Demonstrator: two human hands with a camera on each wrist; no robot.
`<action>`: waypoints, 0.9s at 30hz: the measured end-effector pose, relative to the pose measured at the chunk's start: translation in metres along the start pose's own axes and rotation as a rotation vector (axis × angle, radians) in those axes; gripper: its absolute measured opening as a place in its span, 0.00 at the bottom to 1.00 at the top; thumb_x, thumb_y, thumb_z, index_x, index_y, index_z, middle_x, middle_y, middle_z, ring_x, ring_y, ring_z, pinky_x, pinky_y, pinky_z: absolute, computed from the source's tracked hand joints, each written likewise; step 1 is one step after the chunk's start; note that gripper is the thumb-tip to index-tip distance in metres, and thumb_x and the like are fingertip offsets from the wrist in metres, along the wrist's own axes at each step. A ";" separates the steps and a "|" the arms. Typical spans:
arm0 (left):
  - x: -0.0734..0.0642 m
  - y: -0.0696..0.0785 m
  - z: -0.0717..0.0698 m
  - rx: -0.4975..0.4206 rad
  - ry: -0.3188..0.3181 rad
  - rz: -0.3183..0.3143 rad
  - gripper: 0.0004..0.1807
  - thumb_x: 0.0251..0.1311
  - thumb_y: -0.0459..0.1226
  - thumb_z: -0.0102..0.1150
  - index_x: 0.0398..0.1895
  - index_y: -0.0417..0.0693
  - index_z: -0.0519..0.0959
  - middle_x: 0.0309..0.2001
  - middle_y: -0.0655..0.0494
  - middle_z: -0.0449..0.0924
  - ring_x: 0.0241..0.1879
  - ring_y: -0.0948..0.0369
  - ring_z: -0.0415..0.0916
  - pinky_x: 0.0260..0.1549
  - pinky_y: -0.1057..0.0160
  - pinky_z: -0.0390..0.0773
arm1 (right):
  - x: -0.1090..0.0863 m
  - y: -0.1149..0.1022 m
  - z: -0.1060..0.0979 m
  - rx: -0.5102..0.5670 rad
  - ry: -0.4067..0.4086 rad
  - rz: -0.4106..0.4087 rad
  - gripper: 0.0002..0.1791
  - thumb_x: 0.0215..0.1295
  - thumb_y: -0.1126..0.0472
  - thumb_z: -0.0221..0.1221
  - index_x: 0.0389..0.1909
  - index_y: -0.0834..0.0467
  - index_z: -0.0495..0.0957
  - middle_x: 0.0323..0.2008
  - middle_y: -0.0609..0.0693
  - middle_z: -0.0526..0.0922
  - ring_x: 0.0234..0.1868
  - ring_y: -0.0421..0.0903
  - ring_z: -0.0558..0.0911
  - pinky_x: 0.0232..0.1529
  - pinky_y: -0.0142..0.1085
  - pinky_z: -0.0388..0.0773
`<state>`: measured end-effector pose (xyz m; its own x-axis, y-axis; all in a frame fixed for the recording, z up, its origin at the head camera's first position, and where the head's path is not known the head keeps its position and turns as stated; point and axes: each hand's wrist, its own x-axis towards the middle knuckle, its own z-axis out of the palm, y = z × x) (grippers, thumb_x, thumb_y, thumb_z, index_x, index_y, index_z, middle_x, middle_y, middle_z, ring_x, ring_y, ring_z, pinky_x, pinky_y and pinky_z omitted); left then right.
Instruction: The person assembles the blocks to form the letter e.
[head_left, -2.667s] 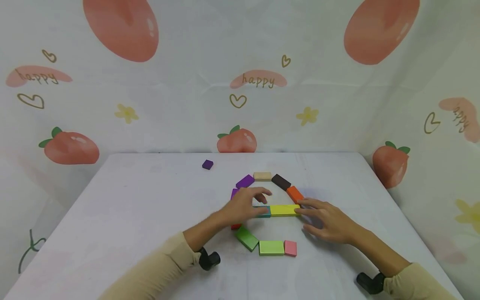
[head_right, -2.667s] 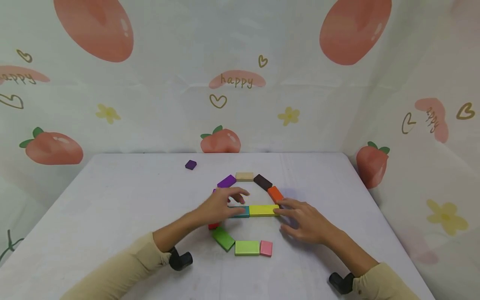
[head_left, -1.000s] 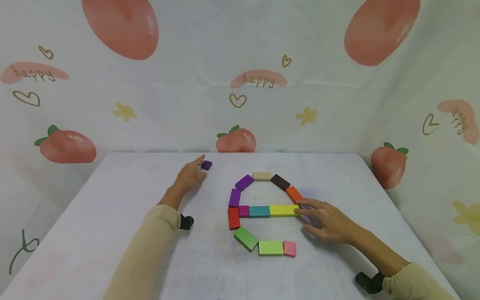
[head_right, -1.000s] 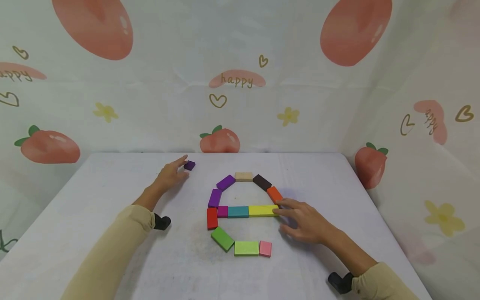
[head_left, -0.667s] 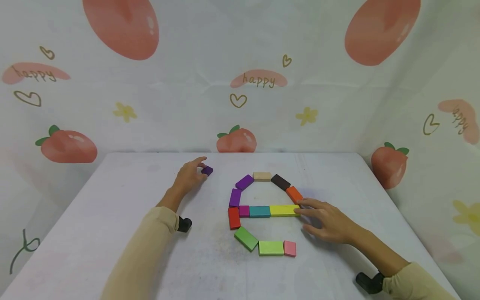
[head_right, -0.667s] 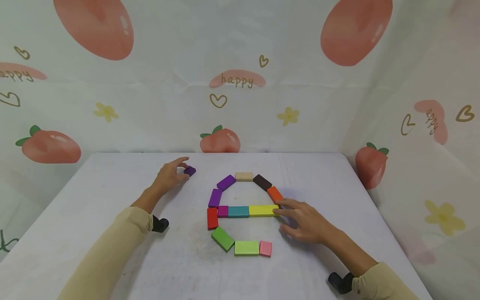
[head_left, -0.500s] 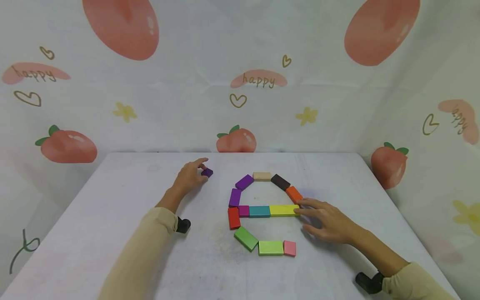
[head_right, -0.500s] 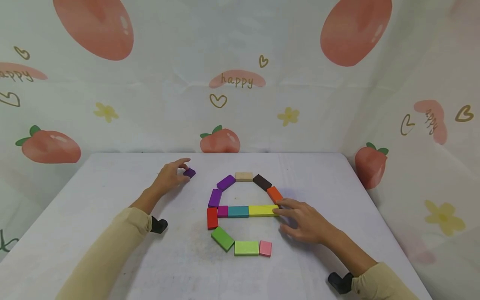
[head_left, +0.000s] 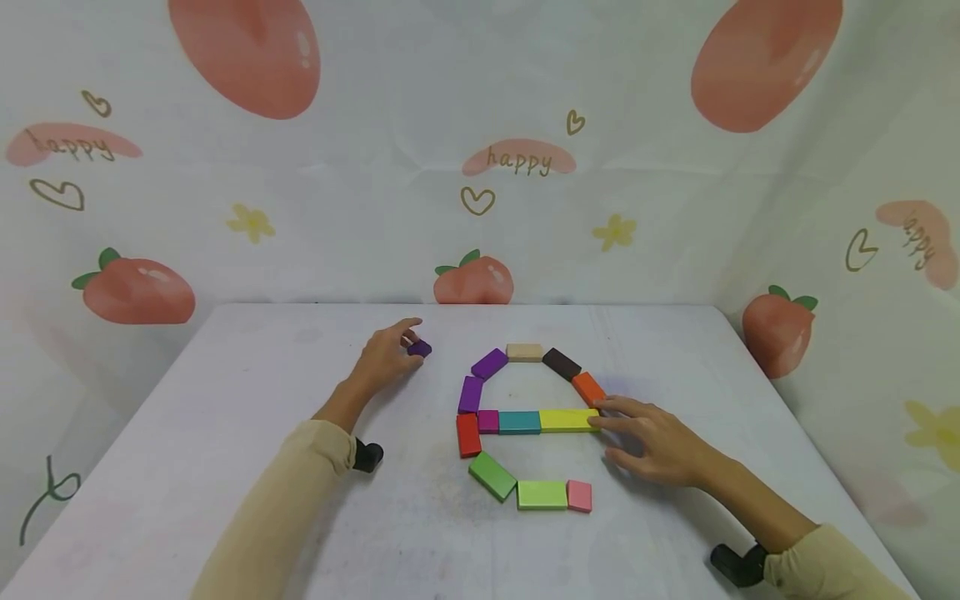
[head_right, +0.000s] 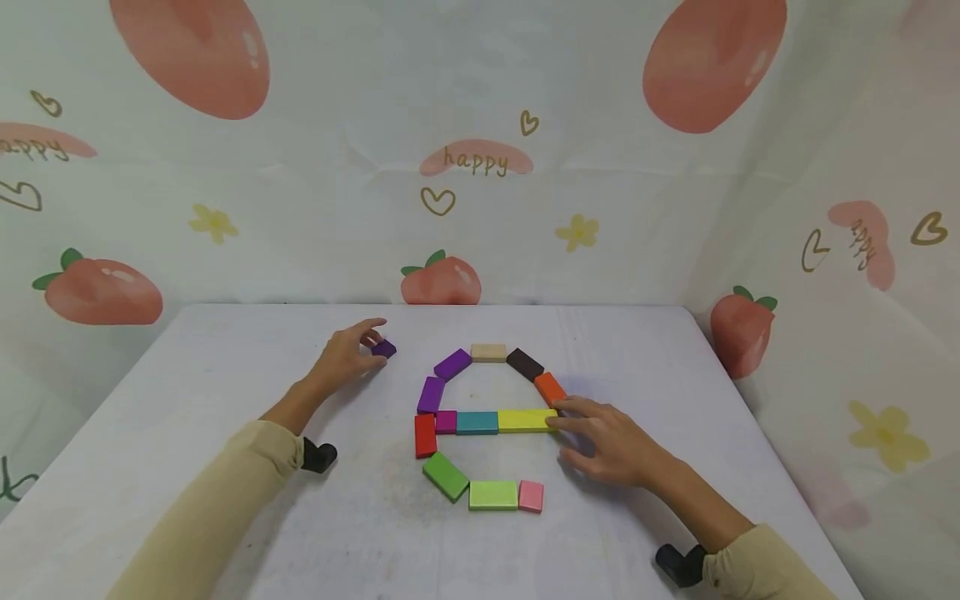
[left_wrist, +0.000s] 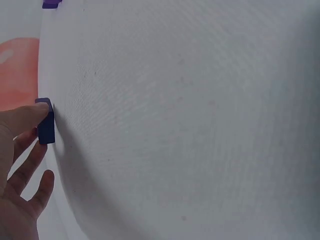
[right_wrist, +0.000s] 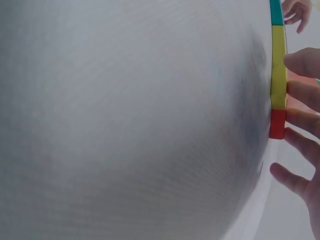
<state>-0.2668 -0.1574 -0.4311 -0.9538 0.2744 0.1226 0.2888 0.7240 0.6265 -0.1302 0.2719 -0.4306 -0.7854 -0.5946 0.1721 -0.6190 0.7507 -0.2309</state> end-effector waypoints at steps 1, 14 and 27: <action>0.000 0.000 0.000 -0.003 -0.001 0.003 0.36 0.58 0.29 0.67 0.71 0.41 0.67 0.52 0.40 0.80 0.54 0.45 0.77 0.58 0.44 0.73 | 0.000 0.000 0.000 -0.001 0.000 0.000 0.22 0.59 0.53 0.68 0.56 0.50 0.84 0.60 0.53 0.78 0.61 0.58 0.76 0.53 0.61 0.77; -0.002 0.019 0.012 -0.078 -0.023 0.047 0.38 0.58 0.28 0.66 0.72 0.40 0.65 0.52 0.39 0.82 0.55 0.46 0.77 0.59 0.46 0.74 | -0.001 0.001 0.000 0.012 0.003 0.000 0.22 0.59 0.53 0.68 0.56 0.50 0.84 0.60 0.53 0.78 0.61 0.58 0.76 0.52 0.61 0.77; -0.010 0.068 0.034 -0.118 -0.063 0.257 0.37 0.58 0.31 0.69 0.71 0.46 0.68 0.49 0.48 0.84 0.49 0.54 0.80 0.52 0.51 0.79 | -0.001 0.001 0.000 0.006 0.019 -0.013 0.22 0.58 0.53 0.68 0.55 0.51 0.84 0.60 0.54 0.78 0.61 0.58 0.76 0.52 0.61 0.77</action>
<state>-0.2349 -0.0897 -0.4157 -0.8423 0.4808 0.2437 0.5056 0.5481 0.6663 -0.1299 0.2733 -0.4313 -0.7774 -0.5985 0.1935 -0.6290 0.7412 -0.2344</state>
